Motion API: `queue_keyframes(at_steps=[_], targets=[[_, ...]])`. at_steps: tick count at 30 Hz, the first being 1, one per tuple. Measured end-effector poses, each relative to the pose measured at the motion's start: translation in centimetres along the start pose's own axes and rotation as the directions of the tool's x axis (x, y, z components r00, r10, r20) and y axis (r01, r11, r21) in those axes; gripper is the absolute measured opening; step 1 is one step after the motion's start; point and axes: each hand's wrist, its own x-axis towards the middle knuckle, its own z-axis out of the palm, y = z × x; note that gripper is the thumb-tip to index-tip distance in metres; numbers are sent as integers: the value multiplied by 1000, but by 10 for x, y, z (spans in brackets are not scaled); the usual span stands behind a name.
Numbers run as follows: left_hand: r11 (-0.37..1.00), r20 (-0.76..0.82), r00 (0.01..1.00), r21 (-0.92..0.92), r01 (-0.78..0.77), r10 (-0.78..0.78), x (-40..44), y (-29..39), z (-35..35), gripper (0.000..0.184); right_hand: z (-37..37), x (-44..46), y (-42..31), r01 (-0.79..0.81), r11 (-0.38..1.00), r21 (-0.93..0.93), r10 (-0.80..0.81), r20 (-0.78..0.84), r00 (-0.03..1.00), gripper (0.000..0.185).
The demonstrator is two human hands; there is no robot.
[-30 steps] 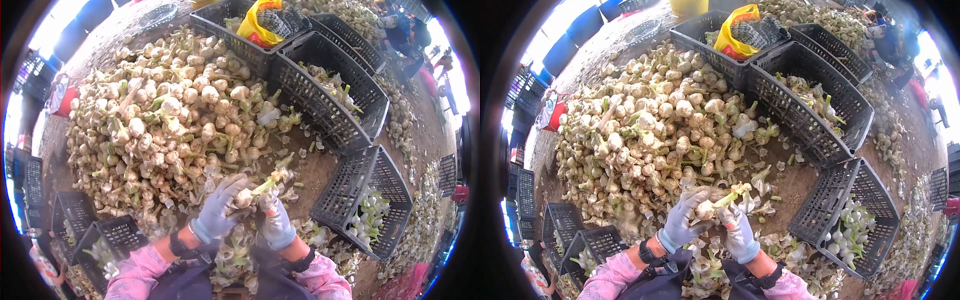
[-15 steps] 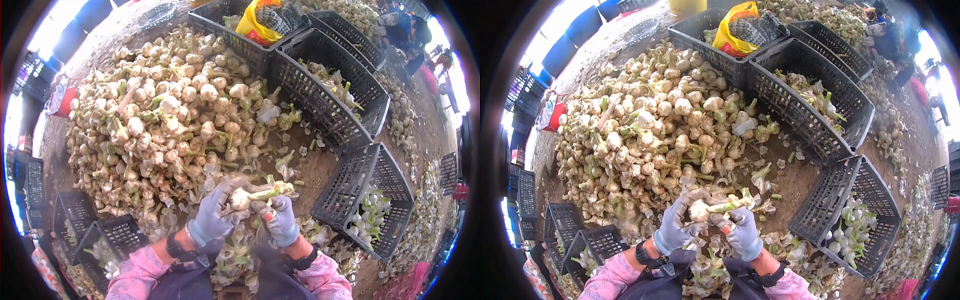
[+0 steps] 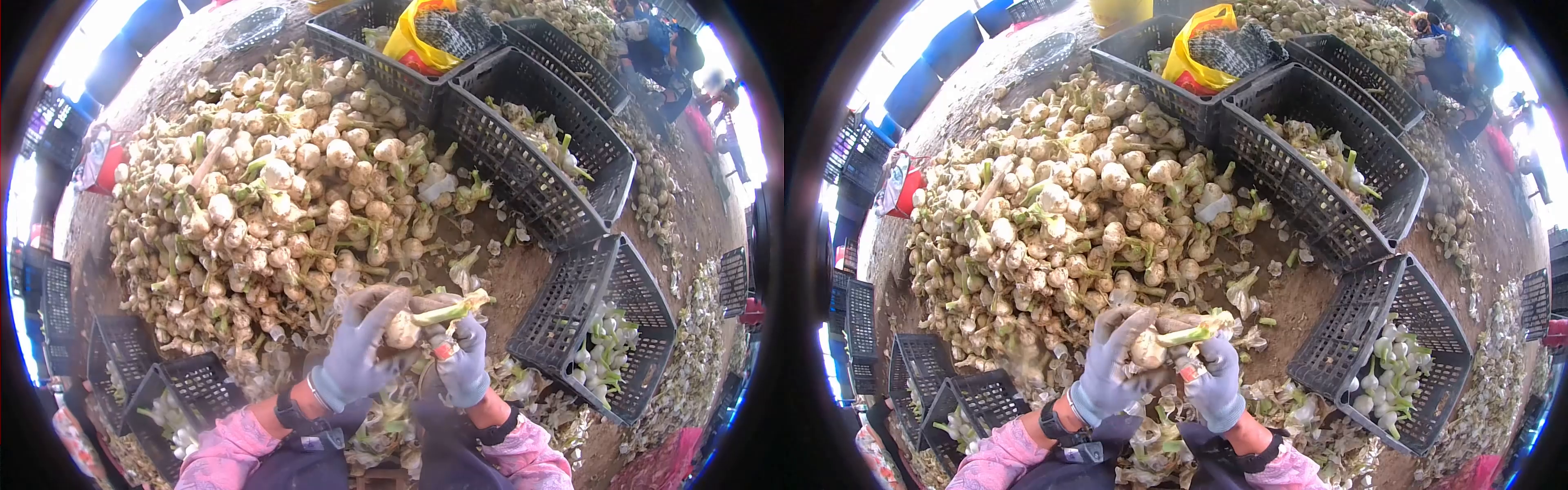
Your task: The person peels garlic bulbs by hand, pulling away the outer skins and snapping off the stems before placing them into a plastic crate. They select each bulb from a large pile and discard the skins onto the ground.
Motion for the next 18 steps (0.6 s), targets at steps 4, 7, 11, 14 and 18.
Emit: queue_keyframes(at_steps=[4, 7, 11, 14, 18], targets=[[999, -49, 998, 42, 35, -33, -13, -3, 5, 69, 3, 0, 5, 178, 966, -189, -181, -1, 983, 18], [1000, -68, 998, 17, 10, -8, -14, -5, 6, 68, 0, -1, 16, 273, 893, -357, -266, 70, 961, 19], [979, -105, 984, 158, -126, 144, -14, -8, 11, 62, 10, -6, 19, -36, 998, 54, 40, -63, 997, 27], [972, -86, 979, 159, -172, 187, -15, -10, 13, 61, 18, -14, 18, -218, 880, 422, 281, -93, 955, 24], [905, 161, 972, -363, 222, -174, -5, -3, -4, 56, 7, -17, 44, -84, 955, 286, 109, -75, 991, 20]])
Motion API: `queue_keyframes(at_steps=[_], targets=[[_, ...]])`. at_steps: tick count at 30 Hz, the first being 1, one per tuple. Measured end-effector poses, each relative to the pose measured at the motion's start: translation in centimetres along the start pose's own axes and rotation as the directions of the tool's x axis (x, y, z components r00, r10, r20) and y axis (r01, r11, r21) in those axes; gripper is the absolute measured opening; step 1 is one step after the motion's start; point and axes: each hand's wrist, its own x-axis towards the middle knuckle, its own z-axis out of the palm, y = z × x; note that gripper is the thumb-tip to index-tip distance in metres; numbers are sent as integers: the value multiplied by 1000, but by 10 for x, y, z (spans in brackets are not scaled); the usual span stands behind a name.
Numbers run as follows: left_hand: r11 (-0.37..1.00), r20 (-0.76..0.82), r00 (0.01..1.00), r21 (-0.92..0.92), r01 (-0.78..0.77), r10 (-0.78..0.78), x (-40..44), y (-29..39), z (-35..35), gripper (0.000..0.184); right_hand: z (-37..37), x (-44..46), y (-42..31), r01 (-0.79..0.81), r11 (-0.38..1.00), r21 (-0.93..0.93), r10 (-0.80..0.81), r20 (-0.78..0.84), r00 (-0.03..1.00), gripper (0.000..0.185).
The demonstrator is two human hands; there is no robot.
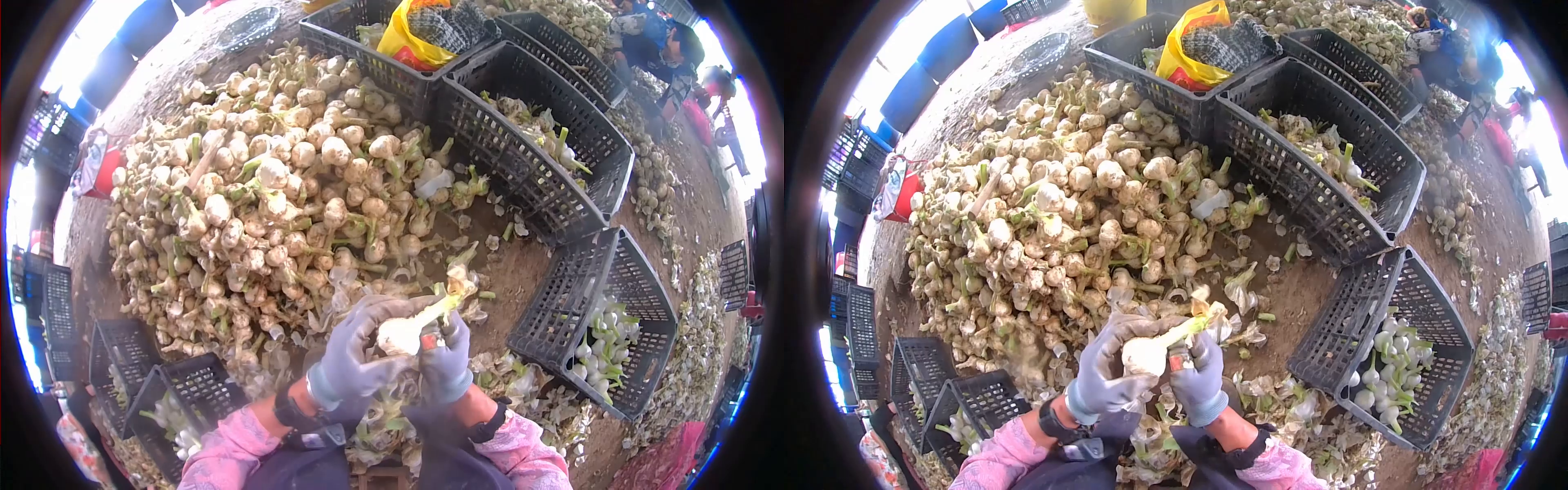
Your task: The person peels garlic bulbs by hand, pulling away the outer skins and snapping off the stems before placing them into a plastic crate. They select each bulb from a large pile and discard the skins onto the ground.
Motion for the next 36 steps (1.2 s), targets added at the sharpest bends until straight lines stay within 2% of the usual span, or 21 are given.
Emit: queue_keyframes(at_steps=[1, 2, 4, 5, 6, 8, 10, 12, 16, 18, 19, 20, 21, 22, 23, 25, 26, 27, 32, 34, 36], targets=[[935, 67, 979, -290, 204, -193, 0, 2, -2, 54, -4, 2, -4, 124, 969, -213, -114, 58, 992, 15], [750, 184, 919, -534, 391, -348, 0, 3, -4, 52, -2, 2, -5, 116, 967, -226, -118, 5, 993, 13], [513, 275, 915, -762, 395, -296, 1, -15, -7, 54, 7, 4, -9, 99, 963, -250, -127, -100, 987, 11], [415, 243, 926, -839, 350, -291, 2, -18, -1, 55, 14, 2, -17, -96, 994, 49, 103, -181, 978, 13], [311, 209, 934, -902, 298, -288, 1, -20, 2, 56, 19, 3, -26, -24, 998, -62, 15, -151, 988, 14], [522, 74, 950, -821, 231, -305, -1, -22, 7, 58, 25, 5, -40, 126, 953, -276, -149, -64, 987, 16], [756, -63, 964, -635, 160, -257, -2, -20, 18, 58, 27, -2, -38, 61, 983, -172, -63, -7, 998, 19], [782, -2, 940, -556, 282, -341, -4, -24, 3, 54, 21, -2, -28, 141, 932, -333, -101, 134, 986, 21], [434, 124, 916, -850, 297, -382, -4, -28, -3, 51, 16, 2, -24, -219, 967, 133, 205, 116, 972, 16], [217, 193, 925, -937, 273, -329, -9, -31, -12, 55, 2, 12, -35, -329, 580, 745, 250, 221, 942, 20], [140, 213, 916, -952, 273, -340, -11, -30, -16, 61, -8, 16, -38, -279, 587, 760, 351, 71, 934, 28], [233, 161, 922, -939, 253, -353, -10, -29, -18, 61, -33, 22, -28, -325, 567, 757, 338, 146, 930, 32], [325, 107, 926, -917, 233, -362, -9, -25, -18, 61, -50, 32, -21, -219, 976, 4, 219, 49, 975, 33], [410, 58, 930, -886, 216, -364, -7, -21, -15, 61, -60, 40, -14, 23, 649, -760, 61, 83, 995, 35], [523, -23, 932, -833, 183, -361, -4, -14, -10, 63, -58, 40, -3, 254, 148, -956, -227, 217, 949, 37], [793, -179, 940, -595, 131, -290, -5, -20, -3, 67, -21, 27, -27, 117, 775, -621, -27, 153, 988, 40], [890, -240, 941, -442, 112, -237, -7, -24, 1, 69, -7, 19, -40, -23, 946, -322, 81, 168, 983, 41], [904, -274, 925, -405, 138, -264, -7, -25, 3, 74, -4, 16, -46, 42, 887, -459, 87, 256, 963, 39], [991, -299, 946, -84, 105, -125, -10, -21, 7, 73, 12, 17, -37, 284, 847, -450, -181, 258, 949, 30], [928, -278, 932, -348, 129, -234, -12, -24, 8, 72, 13, 17, -33, 340, 793, -506, -254, 234, 939, 33], [896, -229, 929, -407, 179, -290, -10, -21, 6, 67, 15, 13, -27, 357, 731, -581, -311, 182, 933, 34]])
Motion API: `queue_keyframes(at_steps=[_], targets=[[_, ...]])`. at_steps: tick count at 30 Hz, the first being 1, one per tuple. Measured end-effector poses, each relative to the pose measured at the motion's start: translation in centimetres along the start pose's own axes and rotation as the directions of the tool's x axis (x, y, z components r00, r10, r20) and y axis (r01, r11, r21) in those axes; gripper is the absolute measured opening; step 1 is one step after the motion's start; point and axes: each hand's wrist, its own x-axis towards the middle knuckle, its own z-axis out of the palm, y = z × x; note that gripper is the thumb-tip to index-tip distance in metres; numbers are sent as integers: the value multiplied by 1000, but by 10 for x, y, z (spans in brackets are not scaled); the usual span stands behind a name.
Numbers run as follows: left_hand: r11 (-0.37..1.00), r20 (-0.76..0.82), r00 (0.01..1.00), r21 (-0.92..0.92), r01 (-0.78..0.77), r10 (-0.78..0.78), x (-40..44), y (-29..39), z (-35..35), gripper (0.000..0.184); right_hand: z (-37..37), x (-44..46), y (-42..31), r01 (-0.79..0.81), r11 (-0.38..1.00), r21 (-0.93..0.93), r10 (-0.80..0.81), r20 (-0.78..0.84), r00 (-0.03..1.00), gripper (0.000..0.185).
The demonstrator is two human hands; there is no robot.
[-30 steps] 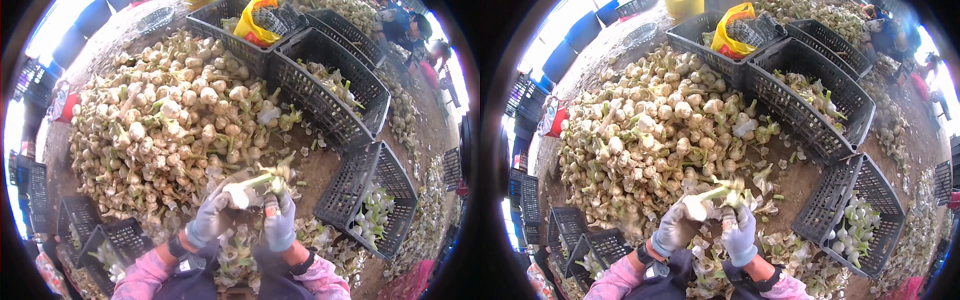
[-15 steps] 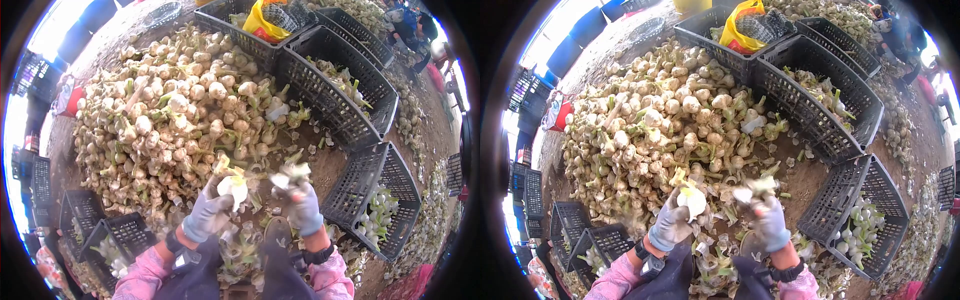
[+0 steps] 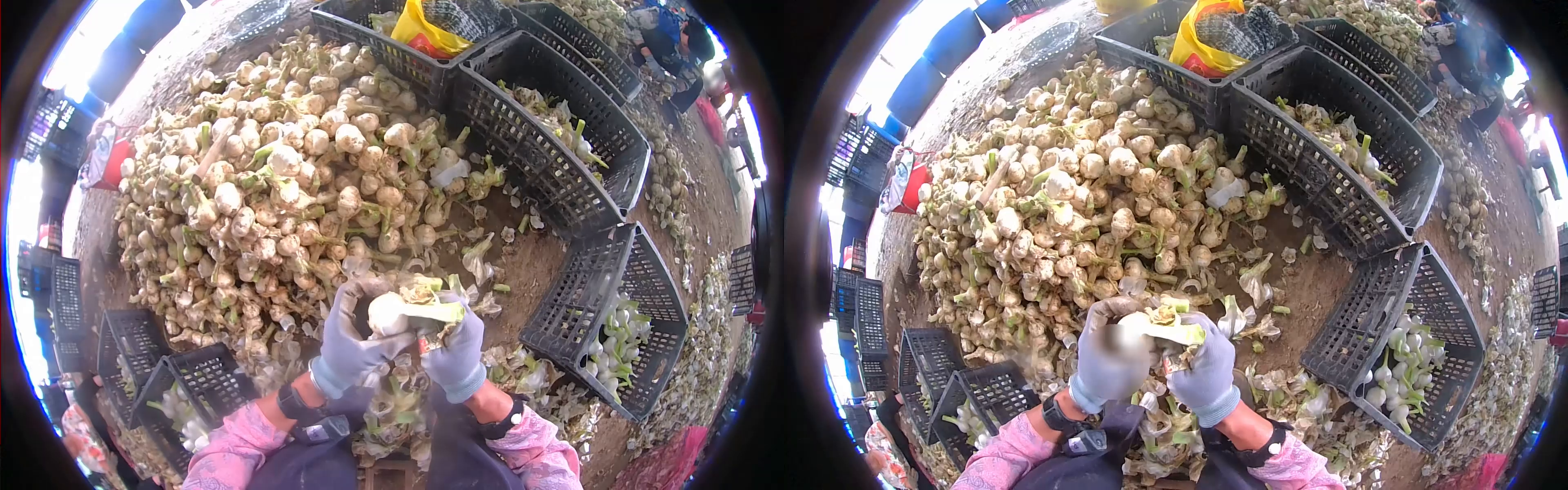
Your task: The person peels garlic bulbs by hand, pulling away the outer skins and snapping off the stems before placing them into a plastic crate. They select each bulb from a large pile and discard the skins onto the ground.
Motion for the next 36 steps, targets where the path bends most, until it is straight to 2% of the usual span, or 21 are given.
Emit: queue_keyframes(at_steps=[3, 5, 6, 7, 10, 12, 13, 14, 15, 18, 19, 20, 22, 23, 26, 27, 30, 31, 34, 35, 36], targets=[[988, 107, 988, -95, 119, -109, 6, 9, -8, 63, 12, -15, 7, -95, 981, 170, 106, -55, 993, 28], [945, 189, 966, -244, 218, -174, 9, 13, -12, 63, 10, -15, 0, -267, 922, 281, 272, 19, 962, 25], [911, 234, 951, -312, 269, -201, 10, 15, -14, 64, 9, -14, -4, -349, 877, 331, 349, 62, 935, 23], [891, 259, 938, -332, 311, -231, 8, 16, -16, 67, 11, -16, -5, -450, 688, 570, 493, 89, 865, 25], [816, 544, 811, -356, 454, -214, -5, 11, -26, 68, -10, -8, 48, -187, 614, 767, 364, -65, 929, 32], [680, 531, 817, -514, 522, -225, -6, 7, -28, 70, -38, -3, 97, -372, 475, 798, 604, 11, 797, 43], [644, 514, 828, -558, 523, -226, -2, 3, -31, 68, -51, 1, 98, -534, 826, 182, 541, 16, 841, 48], [606, 494, 839, -602, 519, -228, 1, 2, -33, 67, -57, 6, 96, -383, 758, -527, 489, 71, 869, 54], [642, 488, 861, -616, 456, -143, 5, 4, -30, 63, -58, 6, 93, -287, 798, -530, 423, 153, 893, 58], [809, 299, 939, -501, 306, -170, 4, 0, -21, 69, -61, -8, 82, 1, 872, -489, 222, 399, 890, 70], [852, 250, 958, -464, 244, -139, 3, 0, -15, 63, -55, -3, 47, -383, 923, -45, 363, 432, 825, 70], [890, 229, 964, -400, 217, -132, 3, -2, -12, 61, -43, 2, 10, -666, 638, 386, 444, 522, 729, 69], [950, 196, 974, -267, 161, -110, 1, -4, -5, 57, -31, 0, -5, -587, 670, 455, 322, 535, 781, 62], [986, 178, 982, -144, 86, -60, 1, -5, -2, 49, -19, -10, 3, -550, 591, 590, 303, 470, 829, 59], [871, 266, 949, 411, -271, 170, 8, 12, -8, 55, -24, -13, 8, -570, 566, 595, 293, 501, 814, 57], [822, 318, 930, 468, -325, 187, 11, 18, -12, 50, -25, -13, 2, -559, 541, 628, 318, 462, 828, 56], [839, 352, 923, 447, -310, 154, 10, 27, -16, 54, -38, -1, -4, -371, 921, 120, 289, 430, 856, 54], [887, 431, 895, 358, -291, 120, 11, 28, -16, 50, -37, -1, -11, -466, 882, 76, 393, 428, 814, 59], [823, 640, 766, 405, -398, 56, 18, 24, -27, 41, -44, 3, -18, -223, 959, -175, 280, 452, 847, 66], [884, 604, 797, 382, -271, -16, 16, 27, -25, 26, -44, 7, -23, -233, 956, -181, 292, 476, 829, 72], [890, 578, 816, 358, -281, 25, 17, 24, -25, 24, -43, 8, -22, -216, 964, -153, 263, 487, 833, 73]])
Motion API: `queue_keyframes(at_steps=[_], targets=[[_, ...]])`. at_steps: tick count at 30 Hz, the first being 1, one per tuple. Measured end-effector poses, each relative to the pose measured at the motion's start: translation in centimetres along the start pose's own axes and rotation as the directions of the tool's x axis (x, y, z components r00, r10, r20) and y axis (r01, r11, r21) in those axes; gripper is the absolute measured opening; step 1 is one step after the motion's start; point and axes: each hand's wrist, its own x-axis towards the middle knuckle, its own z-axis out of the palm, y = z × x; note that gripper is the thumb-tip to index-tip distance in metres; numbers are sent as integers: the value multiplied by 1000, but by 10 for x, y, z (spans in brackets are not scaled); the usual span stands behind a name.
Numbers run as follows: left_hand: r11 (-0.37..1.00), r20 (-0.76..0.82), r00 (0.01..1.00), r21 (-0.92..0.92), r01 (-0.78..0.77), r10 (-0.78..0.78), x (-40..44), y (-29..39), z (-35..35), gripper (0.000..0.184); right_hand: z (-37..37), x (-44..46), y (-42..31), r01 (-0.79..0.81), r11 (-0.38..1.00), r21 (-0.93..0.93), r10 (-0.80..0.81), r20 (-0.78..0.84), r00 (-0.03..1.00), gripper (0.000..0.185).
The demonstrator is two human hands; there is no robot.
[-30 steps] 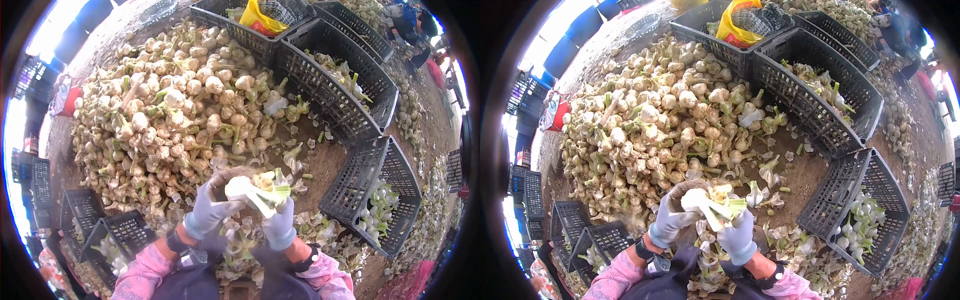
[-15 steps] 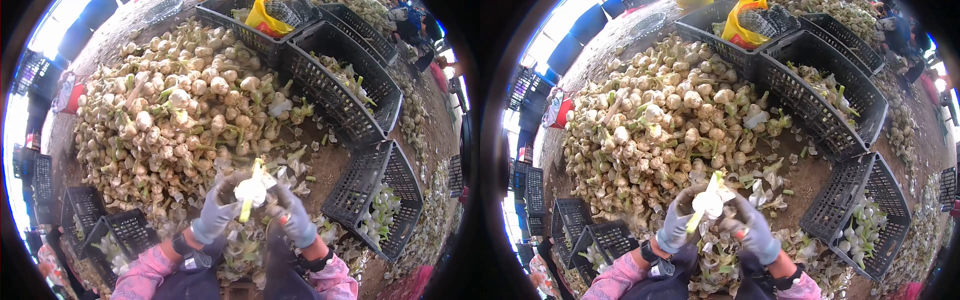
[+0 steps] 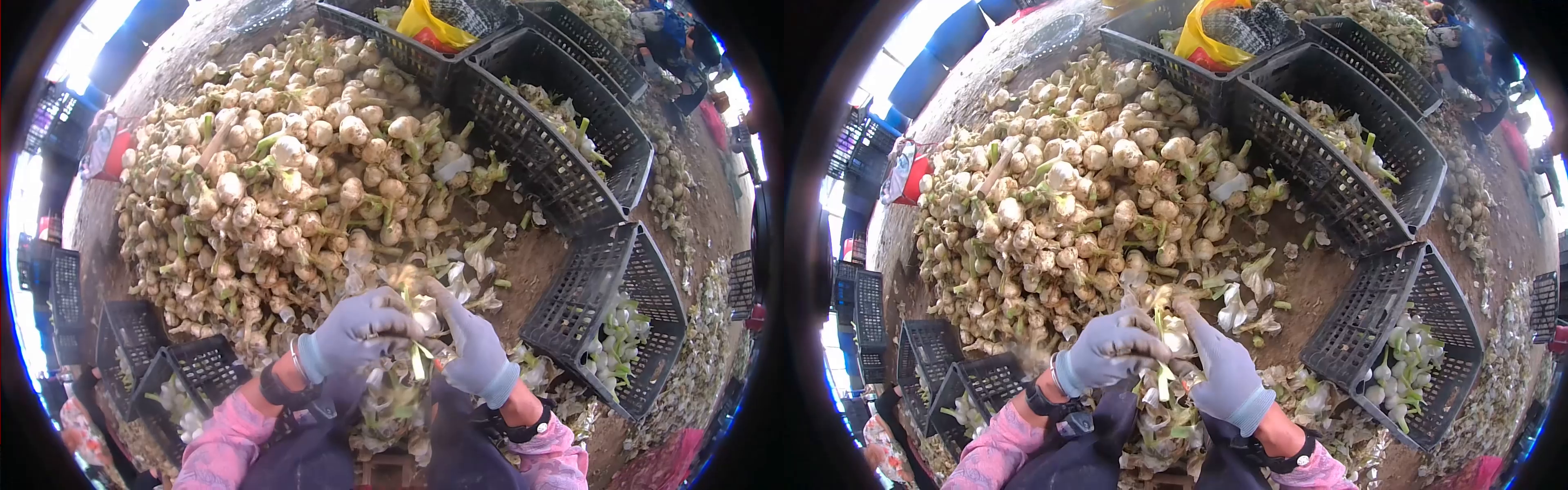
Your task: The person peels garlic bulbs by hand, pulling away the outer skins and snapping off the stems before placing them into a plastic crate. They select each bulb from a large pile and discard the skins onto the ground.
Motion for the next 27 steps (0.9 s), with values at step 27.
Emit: queue_keyframes(at_steps=[27], targets=[[409, 171, 984, -895, 179, -57, -22, 17, 0, 24, 26, -28, 87, -504, -654, 564, -281, 438, 854, 103]])
